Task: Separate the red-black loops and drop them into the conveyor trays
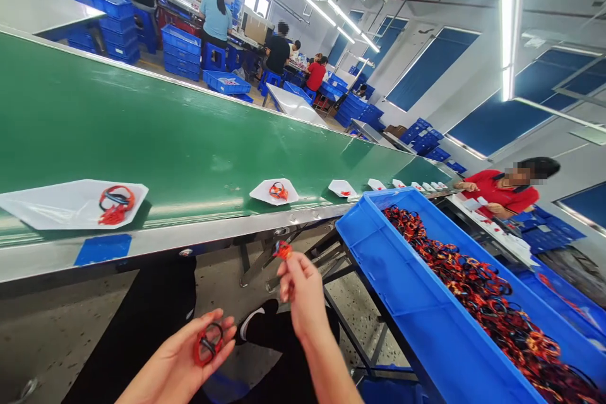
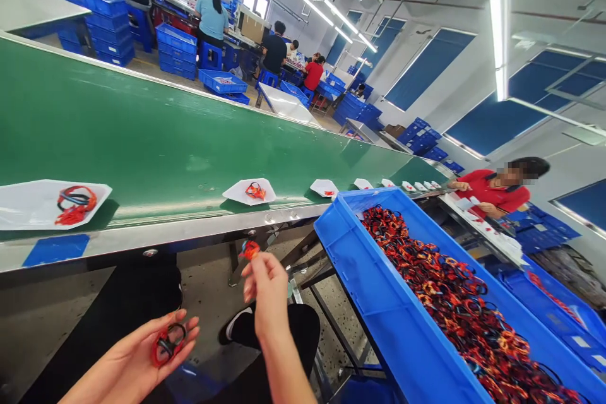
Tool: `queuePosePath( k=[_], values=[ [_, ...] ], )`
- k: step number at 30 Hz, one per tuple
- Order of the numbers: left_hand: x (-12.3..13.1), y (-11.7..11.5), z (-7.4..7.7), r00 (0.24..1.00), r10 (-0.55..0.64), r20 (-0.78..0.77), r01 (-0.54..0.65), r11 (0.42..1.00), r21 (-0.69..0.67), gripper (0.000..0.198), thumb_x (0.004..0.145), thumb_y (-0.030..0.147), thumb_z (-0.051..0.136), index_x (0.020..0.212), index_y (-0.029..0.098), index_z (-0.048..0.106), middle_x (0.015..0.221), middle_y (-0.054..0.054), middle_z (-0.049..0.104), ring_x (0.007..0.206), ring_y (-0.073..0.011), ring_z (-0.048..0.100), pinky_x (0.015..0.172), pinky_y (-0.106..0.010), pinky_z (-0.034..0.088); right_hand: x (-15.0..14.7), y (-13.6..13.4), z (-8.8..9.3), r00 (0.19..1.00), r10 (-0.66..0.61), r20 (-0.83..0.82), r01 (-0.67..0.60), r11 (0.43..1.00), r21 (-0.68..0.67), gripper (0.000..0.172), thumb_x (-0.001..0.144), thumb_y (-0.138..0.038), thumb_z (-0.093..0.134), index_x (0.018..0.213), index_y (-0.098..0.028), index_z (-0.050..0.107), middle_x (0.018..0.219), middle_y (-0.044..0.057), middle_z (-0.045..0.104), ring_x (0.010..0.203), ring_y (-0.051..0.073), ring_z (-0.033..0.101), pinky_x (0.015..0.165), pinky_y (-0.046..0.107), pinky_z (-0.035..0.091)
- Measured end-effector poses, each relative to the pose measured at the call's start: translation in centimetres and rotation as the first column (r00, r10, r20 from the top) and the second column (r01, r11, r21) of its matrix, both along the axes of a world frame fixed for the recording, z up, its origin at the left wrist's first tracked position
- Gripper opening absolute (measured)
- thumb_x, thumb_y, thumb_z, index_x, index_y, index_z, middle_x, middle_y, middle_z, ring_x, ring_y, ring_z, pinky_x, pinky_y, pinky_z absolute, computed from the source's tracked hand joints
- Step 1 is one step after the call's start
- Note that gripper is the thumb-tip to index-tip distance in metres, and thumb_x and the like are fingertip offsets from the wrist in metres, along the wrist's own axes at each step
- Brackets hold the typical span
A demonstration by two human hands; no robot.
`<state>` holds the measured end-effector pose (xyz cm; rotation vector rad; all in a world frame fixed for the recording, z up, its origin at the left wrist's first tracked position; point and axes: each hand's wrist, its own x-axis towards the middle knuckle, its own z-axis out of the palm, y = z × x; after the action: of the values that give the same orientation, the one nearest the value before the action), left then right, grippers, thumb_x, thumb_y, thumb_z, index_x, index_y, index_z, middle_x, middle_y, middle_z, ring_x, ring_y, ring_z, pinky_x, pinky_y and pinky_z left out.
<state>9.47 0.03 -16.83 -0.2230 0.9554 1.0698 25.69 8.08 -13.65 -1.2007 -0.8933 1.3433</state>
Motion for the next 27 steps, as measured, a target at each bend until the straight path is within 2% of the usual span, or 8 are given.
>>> queuePosePath(
  k=[3, 8, 13, 16, 19, 21, 23, 27],
  values=[
    [-0.1, 0.0, 0.2, 1.0, 0.002, -0.005, -0.002, 1.0, 0.014, 0.034, 0.071, 0.004, 0.062, 0.105, 0.004, 0.057, 0.108, -0.022, 0.064, 0.103, -0.0329, 0.06, 0.089, -0.047, 0.052, 2.3, 5.5, 1.8, 0.99, -0.128, 0.055, 0.122, 0.986, 0.109, 0.025, 0.072, -0.038, 0.067, 0.079, -0.014, 0.058, 0.068, 0.0, 0.061, 0.04, 0.003, 0.041, 0.035, 0.014, 0.032],
    [-0.1, 0.4, 1.0, 0.999, -0.013, -0.05, 0.013, 1.0, 0.001, 0.032, 0.077, 0.008, 0.057, 0.108, 0.003, 0.057, 0.107, -0.023, 0.064, 0.102, -0.032, 0.061, 0.084, -0.042, 0.056, 5.2, 14.2, 3.5, 0.954, -0.282, 0.107, 0.254, 0.942, 0.218, 0.035, 0.071, -0.032, 0.063, 0.101, -0.014, 0.057, 0.095, 0.007, 0.064, 0.054, 0.006, 0.054, 0.043, 0.016, 0.041],
    [-0.7, 0.8, 1.3, 0.994, -0.05, -0.094, 0.047, 0.999, -0.027, 0.026, 0.075, 0.012, 0.061, 0.101, 0.012, 0.061, 0.095, -0.012, 0.068, 0.073, -0.0186, 0.067, 0.059, -0.027, 0.058, 6.5, 17.2, 4.3, 0.95, -0.265, 0.164, 0.223, 0.946, 0.235, 0.061, 0.069, -0.026, 0.062, 0.126, -0.019, 0.044, 0.115, 0.011, 0.056, 0.068, 0.011, 0.063, 0.055, 0.021, 0.049],
    [-0.8, 0.9, 0.7, 0.997, -0.066, -0.035, 0.065, 0.997, -0.027, 0.021, 0.075, 0.022, 0.064, 0.094, 0.015, 0.063, 0.079, -0.005, 0.065, 0.051, -0.0084, 0.056, 0.042, -0.019, 0.048, 5.2, 13.9, 4.0, 0.96, -0.201, 0.196, 0.152, 0.96, 0.236, 0.066, 0.069, -0.026, 0.063, 0.131, -0.021, 0.04, 0.113, 0.009, 0.058, 0.067, 0.011, 0.062, 0.055, 0.022, 0.049],
    [-0.7, 0.8, 0.1, 0.995, -0.096, 0.012, 0.095, 0.994, 0.045, 0.022, 0.074, 0.034, 0.065, 0.087, 0.016, 0.064, 0.071, 0.0, 0.058, 0.042, -0.0021, 0.037, 0.034, -0.015, 0.032, 2.3, 7.2, 2.9, 0.969, -0.009, 0.248, -0.041, 0.98, 0.196, 0.041, 0.075, -0.029, 0.06, 0.115, -0.018, 0.056, 0.093, 0.005, 0.065, 0.061, 0.01, 0.056, 0.051, 0.02, 0.045],
    [-0.5, 0.6, 0.0, 0.991, -0.135, -0.008, 0.136, 0.986, 0.099, 0.025, 0.074, 0.039, 0.065, 0.085, 0.017, 0.064, 0.073, 0.0, 0.057, 0.044, -0.0018, 0.033, 0.035, -0.015, 0.028, 0.2, 2.3, 2.2, 0.905, 0.238, 0.352, -0.297, 0.947, 0.125, 0.024, 0.08, -0.028, 0.055, 0.1, -0.018, 0.064, 0.077, 0.002, 0.065, 0.057, 0.01, 0.052, 0.049, 0.019, 0.04],
    [-0.3, 0.3, 0.0, 0.986, -0.158, -0.056, 0.165, 0.975, 0.149, 0.027, 0.074, 0.041, 0.064, 0.085, 0.017, 0.063, 0.074, 0.0, 0.057, 0.047, -0.0029, 0.034, 0.037, -0.016, 0.027, -1.5, -2.0, 1.5, 0.805, 0.37, 0.464, -0.45, 0.89, 0.07, 0.018, 0.079, -0.025, 0.058, 0.093, -0.02, 0.067, 0.076, 0.0, 0.062, 0.056, 0.009, 0.049, 0.051, 0.02, 0.039],
    [0.0, -0.3, 0.5, 0.968, -0.185, -0.17, 0.216, 0.959, 0.185, 0.029, 0.075, 0.045, 0.062, 0.079, 0.016, 0.064, 0.07, 0.001, 0.054, 0.054, -0.0061, 0.039, 0.043, -0.018, 0.031, -3.2, -6.6, 0.3, 0.707, 0.426, 0.565, -0.533, 0.846, 0.028, 0.031, 0.071, -0.017, 0.066, 0.101, -0.026, 0.066, 0.087, -0.001, 0.058, 0.051, 0.007, 0.044, 0.052, 0.021, 0.038]
  ],
)
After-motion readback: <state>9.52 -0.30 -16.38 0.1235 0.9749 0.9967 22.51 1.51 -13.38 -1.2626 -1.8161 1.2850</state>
